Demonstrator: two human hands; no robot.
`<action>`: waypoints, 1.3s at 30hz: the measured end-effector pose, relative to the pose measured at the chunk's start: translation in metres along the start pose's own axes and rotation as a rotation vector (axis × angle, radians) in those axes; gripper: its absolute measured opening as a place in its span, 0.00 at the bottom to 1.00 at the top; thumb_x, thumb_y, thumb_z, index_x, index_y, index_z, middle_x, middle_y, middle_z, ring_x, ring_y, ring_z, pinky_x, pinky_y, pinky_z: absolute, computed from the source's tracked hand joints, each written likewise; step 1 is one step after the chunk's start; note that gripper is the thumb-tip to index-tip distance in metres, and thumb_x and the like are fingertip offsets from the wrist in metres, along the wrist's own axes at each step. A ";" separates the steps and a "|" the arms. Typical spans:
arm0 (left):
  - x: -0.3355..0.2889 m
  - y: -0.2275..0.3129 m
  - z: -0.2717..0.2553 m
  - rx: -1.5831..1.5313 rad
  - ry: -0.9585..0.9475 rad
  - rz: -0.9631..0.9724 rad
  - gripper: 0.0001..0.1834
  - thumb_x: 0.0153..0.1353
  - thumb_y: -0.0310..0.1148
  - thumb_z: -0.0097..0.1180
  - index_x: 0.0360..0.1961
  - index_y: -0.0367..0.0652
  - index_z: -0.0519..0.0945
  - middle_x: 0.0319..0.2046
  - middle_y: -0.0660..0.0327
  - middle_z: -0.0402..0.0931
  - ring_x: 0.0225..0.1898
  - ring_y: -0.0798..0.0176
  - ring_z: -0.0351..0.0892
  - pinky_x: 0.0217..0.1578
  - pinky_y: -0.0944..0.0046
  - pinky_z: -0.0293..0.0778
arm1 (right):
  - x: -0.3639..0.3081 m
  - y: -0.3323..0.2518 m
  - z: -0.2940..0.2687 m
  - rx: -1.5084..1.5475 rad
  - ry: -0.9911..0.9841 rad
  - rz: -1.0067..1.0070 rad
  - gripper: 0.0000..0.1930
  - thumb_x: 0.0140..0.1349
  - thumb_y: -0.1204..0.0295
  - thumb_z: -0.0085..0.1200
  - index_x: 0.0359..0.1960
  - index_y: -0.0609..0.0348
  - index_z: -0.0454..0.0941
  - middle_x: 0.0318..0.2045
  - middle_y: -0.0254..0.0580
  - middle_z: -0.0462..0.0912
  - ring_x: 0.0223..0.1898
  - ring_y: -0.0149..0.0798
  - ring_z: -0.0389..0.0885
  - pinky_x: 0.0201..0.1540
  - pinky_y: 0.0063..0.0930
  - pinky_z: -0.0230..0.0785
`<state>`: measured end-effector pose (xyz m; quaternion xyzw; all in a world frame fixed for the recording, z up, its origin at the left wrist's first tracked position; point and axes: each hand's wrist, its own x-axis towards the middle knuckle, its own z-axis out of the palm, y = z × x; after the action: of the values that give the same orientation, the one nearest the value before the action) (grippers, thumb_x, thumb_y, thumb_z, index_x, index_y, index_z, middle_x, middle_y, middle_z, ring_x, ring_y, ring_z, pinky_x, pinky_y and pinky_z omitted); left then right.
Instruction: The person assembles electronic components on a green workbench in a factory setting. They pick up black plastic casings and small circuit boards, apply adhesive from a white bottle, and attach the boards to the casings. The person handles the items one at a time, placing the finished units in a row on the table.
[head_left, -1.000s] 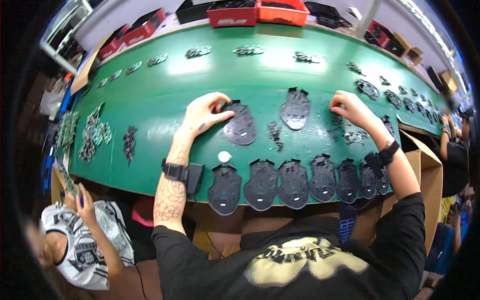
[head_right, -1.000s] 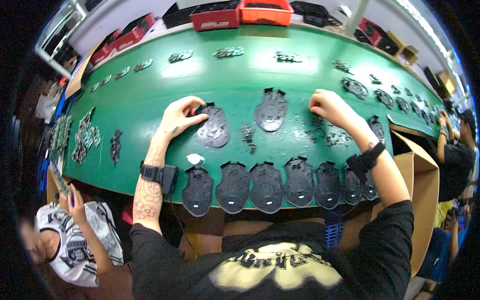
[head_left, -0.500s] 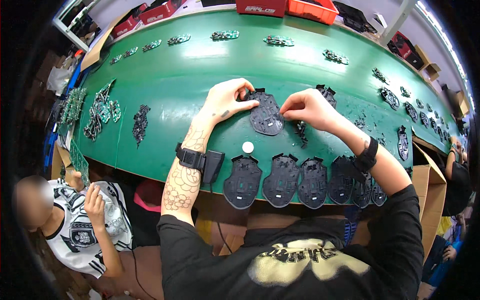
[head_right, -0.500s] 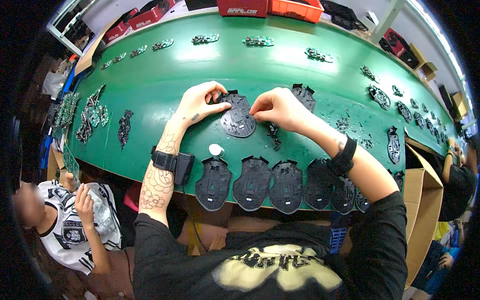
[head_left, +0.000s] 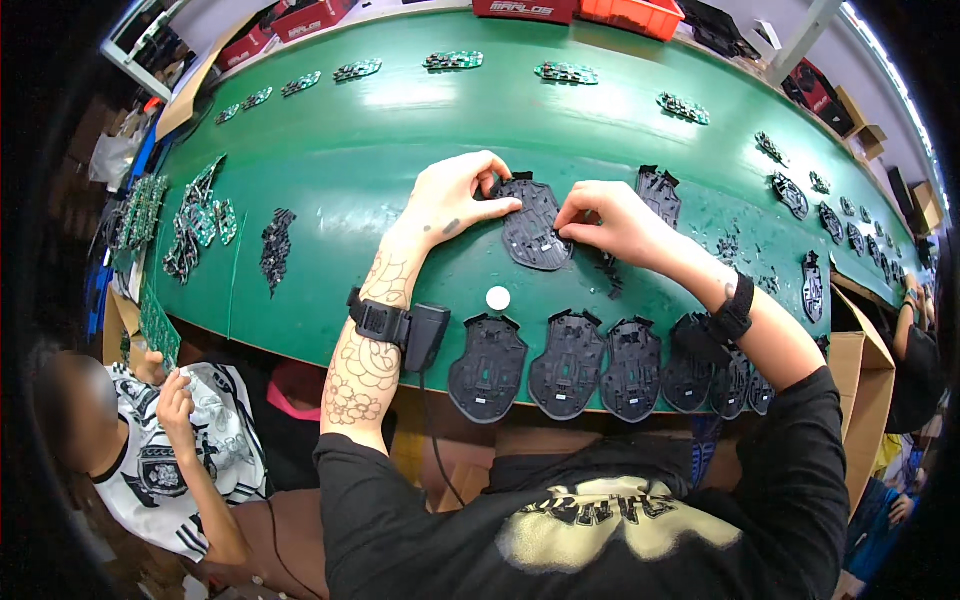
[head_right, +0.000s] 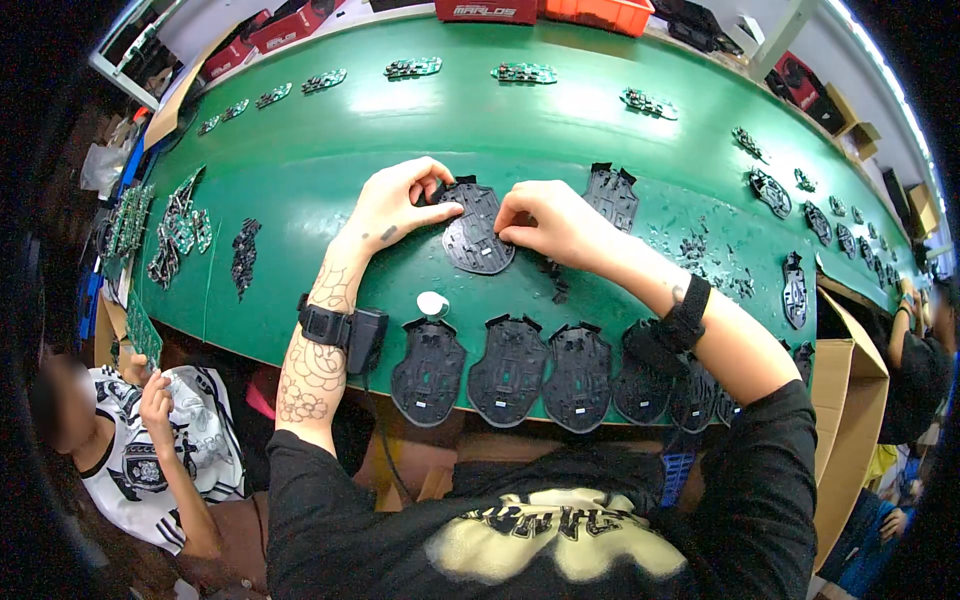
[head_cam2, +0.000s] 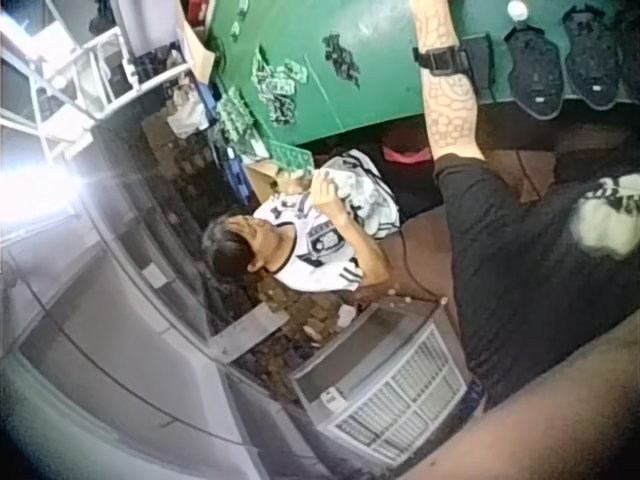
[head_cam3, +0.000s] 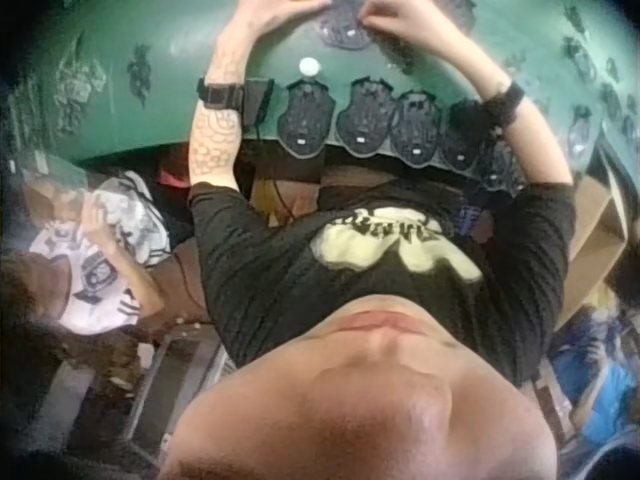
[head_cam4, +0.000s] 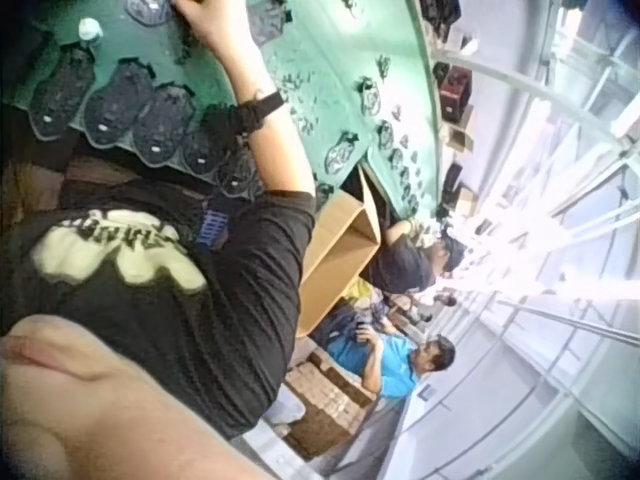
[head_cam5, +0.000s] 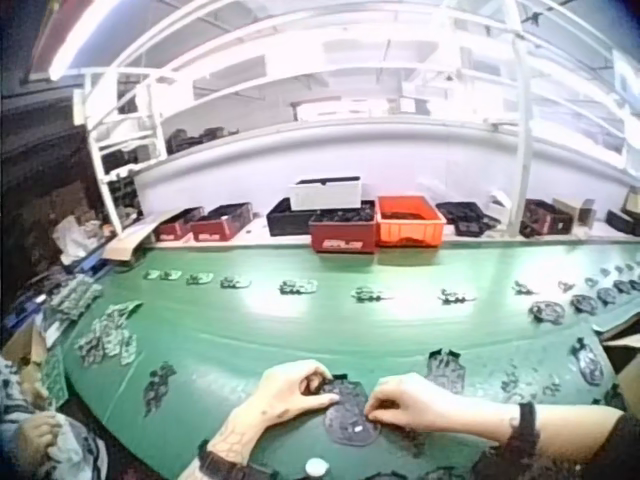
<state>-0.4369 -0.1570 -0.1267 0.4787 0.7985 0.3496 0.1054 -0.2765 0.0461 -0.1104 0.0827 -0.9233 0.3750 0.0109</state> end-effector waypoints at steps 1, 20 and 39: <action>-0.001 0.002 -0.001 0.003 0.002 -0.005 0.22 0.49 0.46 0.72 0.41 0.46 0.81 0.24 0.67 0.71 0.25 0.68 0.69 0.29 0.67 0.68 | 0.002 -0.002 0.001 -0.050 -0.007 -0.006 0.05 0.56 0.76 0.60 0.34 0.61 0.80 0.32 0.43 0.80 0.34 0.40 0.81 0.39 0.31 0.74; 0.006 0.013 0.003 -0.076 0.025 0.002 0.19 0.46 0.35 0.74 0.39 0.42 0.81 0.22 0.70 0.66 0.24 0.73 0.62 0.28 0.71 0.63 | -0.148 0.072 -0.148 -0.280 0.306 0.508 0.13 0.49 0.67 0.66 0.34 0.60 0.87 0.30 0.47 0.87 0.31 0.37 0.86 0.39 0.30 0.76; 0.002 0.006 0.001 -0.087 0.013 0.007 0.19 0.46 0.35 0.73 0.39 0.43 0.81 0.23 0.70 0.66 0.25 0.73 0.63 0.29 0.71 0.64 | -0.100 0.020 -0.075 0.167 0.269 0.461 0.09 0.55 0.75 0.61 0.35 0.68 0.84 0.27 0.43 0.87 0.30 0.31 0.85 0.38 0.25 0.78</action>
<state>-0.4331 -0.1524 -0.1230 0.4740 0.7816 0.3874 0.1195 -0.1839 0.1271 -0.0787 -0.1793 -0.8739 0.4500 0.0410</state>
